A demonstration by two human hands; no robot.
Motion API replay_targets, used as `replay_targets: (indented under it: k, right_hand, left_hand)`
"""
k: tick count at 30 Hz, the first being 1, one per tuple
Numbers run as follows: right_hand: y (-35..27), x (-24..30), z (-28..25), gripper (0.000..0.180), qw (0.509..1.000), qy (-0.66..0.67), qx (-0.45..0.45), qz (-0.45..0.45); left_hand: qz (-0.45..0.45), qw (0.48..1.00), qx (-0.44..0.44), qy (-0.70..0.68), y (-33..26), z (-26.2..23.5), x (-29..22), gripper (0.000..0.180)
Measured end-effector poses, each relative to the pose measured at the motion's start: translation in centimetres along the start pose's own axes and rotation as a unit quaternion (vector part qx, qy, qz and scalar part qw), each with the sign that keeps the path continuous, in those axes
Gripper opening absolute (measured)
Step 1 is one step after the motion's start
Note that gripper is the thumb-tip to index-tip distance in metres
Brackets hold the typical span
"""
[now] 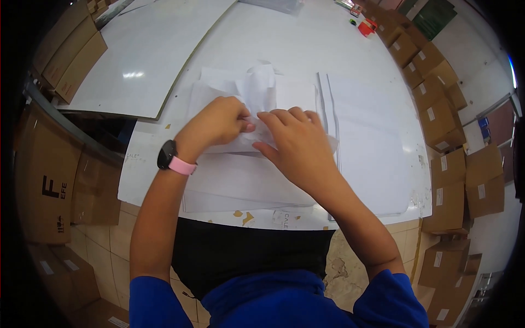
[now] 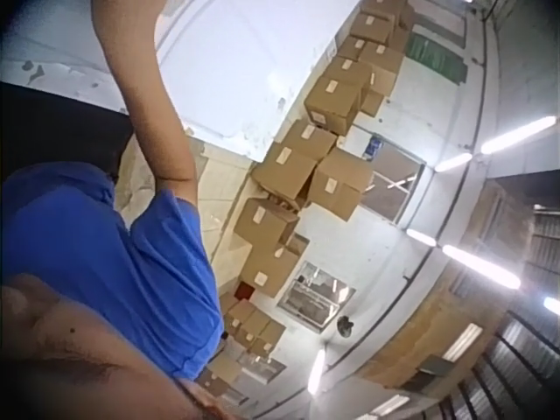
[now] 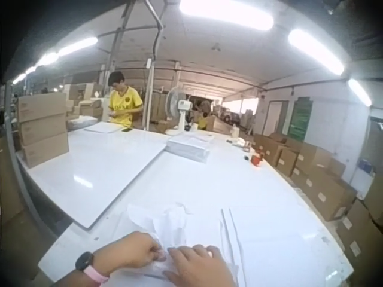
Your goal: The recorder is wrapping and packing shoe components or materials into boxes.
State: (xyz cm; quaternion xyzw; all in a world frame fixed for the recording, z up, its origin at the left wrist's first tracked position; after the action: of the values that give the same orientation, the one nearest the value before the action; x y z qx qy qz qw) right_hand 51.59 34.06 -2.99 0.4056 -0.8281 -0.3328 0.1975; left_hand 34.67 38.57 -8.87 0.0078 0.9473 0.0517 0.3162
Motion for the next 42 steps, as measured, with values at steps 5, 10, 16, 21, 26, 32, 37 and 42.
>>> replay_targets:
  k: [5,10,16,21,26,32,37,42]
  right_hand:
    - [0.5,-5.9,5.2,0.037,0.974,0.094,0.139,0.155]
    - [0.7,-9.2,7.8,0.041,0.941,0.063,0.241,0.229]
    - [1.9,-11.2,9.4,0.033,0.900,0.094,0.348,0.246]
    - [6.1,-14.8,10.2,0.042,0.944,0.152,0.184,0.229]
    - [4.8,-10.8,14.9,0.090,0.872,0.114,0.436,0.191]
    - [3.6,-12.4,14.0,0.079,0.848,0.211,0.407,0.266]
    - [4.2,-11.6,13.2,0.053,0.891,0.170,0.381,0.181]
    - [3.1,-8.5,7.2,0.037,0.980,0.144,0.132,0.039]
  left_hand:
    - [0.017,0.997,-0.076,-0.001,0.1,-0.6,0.4,0.023]
    - [0.245,0.879,-0.346,0.219,-5.5,-2.4,-8.3,0.045]
    - [0.244,0.892,-0.279,0.257,-5.9,2.6,-6.2,0.052]
    - [0.210,0.933,-0.229,0.181,-4.7,3.0,-5.8,0.055]
    - [0.195,0.931,-0.244,0.190,-5.0,3.5,-4.9,0.052]
    - [0.194,0.930,-0.258,0.173,-4.3,3.4,-4.5,0.043]
    - [0.182,0.951,-0.210,0.137,-2.0,3.1,-3.5,0.030]
    - [0.158,0.970,-0.160,0.095,0.4,3.0,-1.2,0.021]
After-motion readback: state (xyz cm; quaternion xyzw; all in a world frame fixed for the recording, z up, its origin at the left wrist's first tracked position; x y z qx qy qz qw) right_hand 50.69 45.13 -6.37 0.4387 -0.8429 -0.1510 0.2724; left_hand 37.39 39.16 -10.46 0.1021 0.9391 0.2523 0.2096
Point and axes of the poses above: each hand's wrist, its own y-axis towards the middle knuckle, its own z-axis out of the palm, x = y × z, the point moved 8 cm from there along y, towards the middle knuckle, and after that the axes turned 14 degrees about -x, right-handed, at the moved point
